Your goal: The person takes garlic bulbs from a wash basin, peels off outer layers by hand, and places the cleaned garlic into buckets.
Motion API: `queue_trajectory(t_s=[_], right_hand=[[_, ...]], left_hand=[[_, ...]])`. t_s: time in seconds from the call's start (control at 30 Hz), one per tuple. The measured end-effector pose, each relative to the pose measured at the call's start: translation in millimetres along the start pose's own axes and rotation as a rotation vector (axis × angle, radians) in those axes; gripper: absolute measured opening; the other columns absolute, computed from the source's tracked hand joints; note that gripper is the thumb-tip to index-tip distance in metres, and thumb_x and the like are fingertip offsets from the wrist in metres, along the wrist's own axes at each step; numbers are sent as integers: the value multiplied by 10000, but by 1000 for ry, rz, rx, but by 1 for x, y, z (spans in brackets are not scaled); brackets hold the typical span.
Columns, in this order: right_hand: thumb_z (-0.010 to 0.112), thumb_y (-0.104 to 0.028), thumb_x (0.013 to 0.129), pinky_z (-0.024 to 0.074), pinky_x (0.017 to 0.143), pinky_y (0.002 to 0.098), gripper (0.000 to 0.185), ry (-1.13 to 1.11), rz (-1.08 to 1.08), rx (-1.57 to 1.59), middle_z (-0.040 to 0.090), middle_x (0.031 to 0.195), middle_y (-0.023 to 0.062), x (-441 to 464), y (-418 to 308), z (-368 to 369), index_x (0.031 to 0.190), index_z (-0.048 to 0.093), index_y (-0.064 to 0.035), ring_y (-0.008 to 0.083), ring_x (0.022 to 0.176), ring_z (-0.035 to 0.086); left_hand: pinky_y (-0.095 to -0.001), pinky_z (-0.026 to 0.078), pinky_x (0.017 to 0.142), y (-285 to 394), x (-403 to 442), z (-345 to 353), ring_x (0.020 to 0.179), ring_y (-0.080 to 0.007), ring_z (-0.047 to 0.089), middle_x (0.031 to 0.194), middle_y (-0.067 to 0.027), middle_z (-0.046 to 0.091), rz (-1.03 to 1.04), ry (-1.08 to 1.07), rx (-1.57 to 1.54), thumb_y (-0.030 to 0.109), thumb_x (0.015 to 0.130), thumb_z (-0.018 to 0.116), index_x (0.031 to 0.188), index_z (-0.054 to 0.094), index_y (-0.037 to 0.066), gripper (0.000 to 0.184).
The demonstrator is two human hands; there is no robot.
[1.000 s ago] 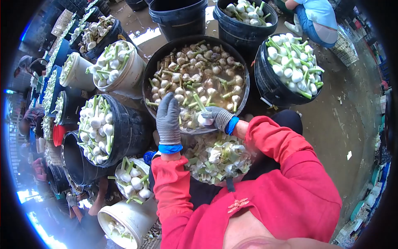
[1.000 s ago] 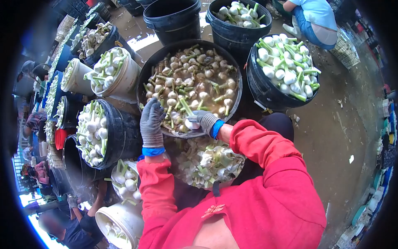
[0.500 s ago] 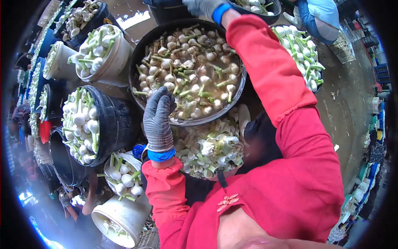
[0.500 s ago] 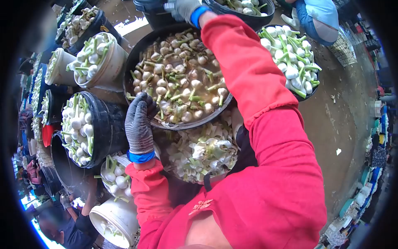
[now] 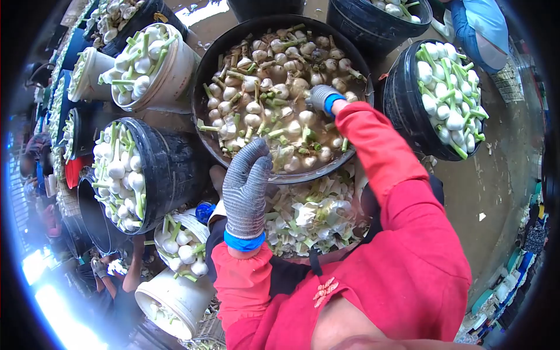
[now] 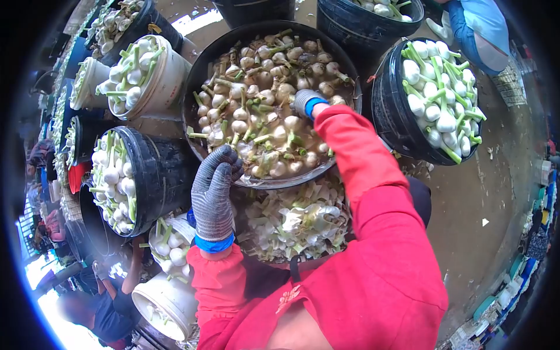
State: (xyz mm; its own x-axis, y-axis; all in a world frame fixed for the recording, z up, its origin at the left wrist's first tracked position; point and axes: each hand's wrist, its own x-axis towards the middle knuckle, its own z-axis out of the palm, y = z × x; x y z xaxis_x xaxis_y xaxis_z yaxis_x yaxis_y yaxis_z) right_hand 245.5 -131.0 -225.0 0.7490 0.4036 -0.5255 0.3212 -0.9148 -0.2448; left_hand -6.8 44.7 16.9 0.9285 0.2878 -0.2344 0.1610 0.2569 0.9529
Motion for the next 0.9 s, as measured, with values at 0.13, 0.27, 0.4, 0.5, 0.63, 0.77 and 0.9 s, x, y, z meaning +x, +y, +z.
queue_trajectory(t_s=[0.13,0.27,0.4,0.5,0.63,0.77,0.9], right_hand=[[629,-327,823,500,762,335,349,-214,-370,289,682,943,111,-85,-22,-102,1065,657,-78,216,821,640],[697,-285,798,505,729,290,371,-288,-603,516,684,919,51,-167,-66,-160,1099,646,-74,140,774,621],[698,-223,798,491,771,249,453,-190,-683,625,660,996,53,-237,-96,-193,1201,578,-53,127,862,609],[671,-190,825,491,707,214,489,19,-651,1430,642,931,20,-257,-105,-168,1263,514,-41,81,794,597],[675,-225,810,496,709,281,346,326,-456,1172,653,870,71,-255,-122,-110,1080,607,-19,149,773,605],[628,-207,812,488,729,358,290,517,-289,921,637,874,187,-256,-142,-102,990,595,20,313,808,611],[590,-137,801,485,728,375,240,558,-230,978,626,863,204,-231,-145,-84,964,586,39,337,813,605]], left_hand=[[-305,453,908,-5,2,-3,1039,-189,552,1173,-109,550,63,4,88,83,861,611,1254,468,-27,432],[-335,383,990,-12,3,-6,1189,-209,439,1362,-98,388,272,-23,438,76,707,756,1372,336,54,787],[-321,417,950,-2,0,-4,1114,-208,482,1238,-106,458,184,-212,64,76,647,793,1331,349,35,817],[-303,439,911,8,-11,3,1040,-201,501,1170,-100,469,186,-147,-163,50,646,785,1285,373,42,761],[-309,434,914,-5,-11,13,1033,-204,497,1139,-97,464,320,-45,60,83,644,804,1249,380,34,740],[-359,395,944,-21,-7,22,1079,-278,480,1144,-140,471,683,179,588,170,623,825,1211,419,23,730],[-403,362,970,-27,-1,25,1114,-337,454,1140,-171,483,888,287,911,189,605,823,1207,426,23,740]])
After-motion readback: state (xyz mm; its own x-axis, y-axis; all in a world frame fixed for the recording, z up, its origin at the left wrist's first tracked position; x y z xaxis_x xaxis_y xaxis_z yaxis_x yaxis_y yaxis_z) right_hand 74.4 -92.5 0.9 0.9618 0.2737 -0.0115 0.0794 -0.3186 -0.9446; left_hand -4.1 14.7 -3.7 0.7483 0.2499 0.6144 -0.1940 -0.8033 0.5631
